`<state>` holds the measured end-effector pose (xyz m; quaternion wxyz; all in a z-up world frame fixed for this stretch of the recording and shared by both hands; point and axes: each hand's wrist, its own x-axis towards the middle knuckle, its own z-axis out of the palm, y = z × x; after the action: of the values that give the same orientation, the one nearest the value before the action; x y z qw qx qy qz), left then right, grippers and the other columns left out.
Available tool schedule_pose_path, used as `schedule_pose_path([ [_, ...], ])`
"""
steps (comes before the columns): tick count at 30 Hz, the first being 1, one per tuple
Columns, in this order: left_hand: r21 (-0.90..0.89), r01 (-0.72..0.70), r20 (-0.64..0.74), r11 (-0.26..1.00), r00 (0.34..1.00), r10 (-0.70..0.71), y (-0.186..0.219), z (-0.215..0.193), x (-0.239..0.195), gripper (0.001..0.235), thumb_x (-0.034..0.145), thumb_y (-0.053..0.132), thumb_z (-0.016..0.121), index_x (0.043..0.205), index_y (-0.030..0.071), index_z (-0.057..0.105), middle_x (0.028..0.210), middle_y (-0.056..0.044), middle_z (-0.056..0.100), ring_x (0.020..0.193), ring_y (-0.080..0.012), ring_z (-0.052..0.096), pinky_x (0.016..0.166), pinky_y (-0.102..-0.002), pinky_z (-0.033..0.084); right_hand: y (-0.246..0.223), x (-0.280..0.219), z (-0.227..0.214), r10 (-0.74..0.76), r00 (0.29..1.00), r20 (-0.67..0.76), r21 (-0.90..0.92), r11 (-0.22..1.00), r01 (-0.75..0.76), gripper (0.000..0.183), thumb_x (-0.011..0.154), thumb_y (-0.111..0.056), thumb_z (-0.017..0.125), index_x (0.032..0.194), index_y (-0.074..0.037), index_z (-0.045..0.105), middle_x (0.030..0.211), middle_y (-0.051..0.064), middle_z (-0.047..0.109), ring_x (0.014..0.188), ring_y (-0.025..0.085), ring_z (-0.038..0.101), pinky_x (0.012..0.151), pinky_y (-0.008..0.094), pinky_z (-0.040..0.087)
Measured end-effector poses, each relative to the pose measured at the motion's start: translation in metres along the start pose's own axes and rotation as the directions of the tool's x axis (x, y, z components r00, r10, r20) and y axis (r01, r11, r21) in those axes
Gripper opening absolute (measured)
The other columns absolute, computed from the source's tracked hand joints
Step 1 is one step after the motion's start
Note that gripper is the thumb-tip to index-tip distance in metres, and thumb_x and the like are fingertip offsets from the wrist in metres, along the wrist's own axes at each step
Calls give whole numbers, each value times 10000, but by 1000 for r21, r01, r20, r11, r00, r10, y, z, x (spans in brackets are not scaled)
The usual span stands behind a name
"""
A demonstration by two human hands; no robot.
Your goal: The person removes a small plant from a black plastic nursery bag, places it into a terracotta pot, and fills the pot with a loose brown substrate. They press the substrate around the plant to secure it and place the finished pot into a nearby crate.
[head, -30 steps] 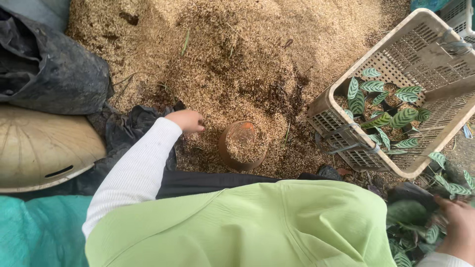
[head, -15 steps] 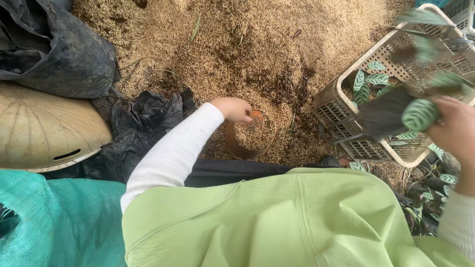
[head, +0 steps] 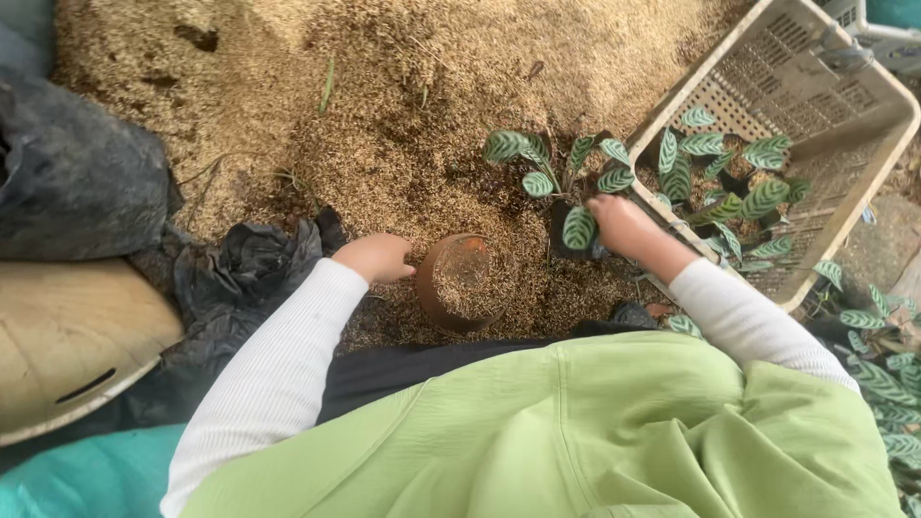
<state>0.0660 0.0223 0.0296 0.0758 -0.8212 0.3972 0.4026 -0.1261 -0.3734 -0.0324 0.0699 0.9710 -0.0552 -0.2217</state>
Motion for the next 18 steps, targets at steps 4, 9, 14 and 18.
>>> schedule_pose_path([
  [4,5,-9,22,1000,1000,9,-17,16,25,479,989,410,608,1362,110,621,1324,-138,662,1208,-306,639,1037,-451,510,9,-28,120,64,961,-268,299,954,20,490,811,69,552,1297,12,589,1360,280,589,1083,419,678,923,463,567],
  [9,11,25,58,1000,998,-25,-49,30,52,501,979,410,606,1392,127,602,1363,-116,635,1234,-310,620,1034,-465,510,31,-47,196,78,996,38,309,947,-86,213,950,-41,513,1108,-39,657,1019,195,752,997,356,729,868,458,591],
  [14,17,142,111,990,983,-143,-118,37,93,516,1010,446,580,1313,38,668,1325,-171,687,1196,-330,669,1028,-457,522,69,-34,159,-91,881,465,79,995,60,179,878,-155,650,1011,-99,756,1015,113,787,954,279,759,859,409,627],
  [18,-48,198,1,979,980,-198,-187,42,144,383,995,294,567,1186,18,750,1280,-205,681,1122,-338,677,1009,-466,516,79,19,61,-215,651,728,375,920,-115,371,880,-148,676,1249,-114,683,1148,89,792,948,271,796,871,417,700],
])
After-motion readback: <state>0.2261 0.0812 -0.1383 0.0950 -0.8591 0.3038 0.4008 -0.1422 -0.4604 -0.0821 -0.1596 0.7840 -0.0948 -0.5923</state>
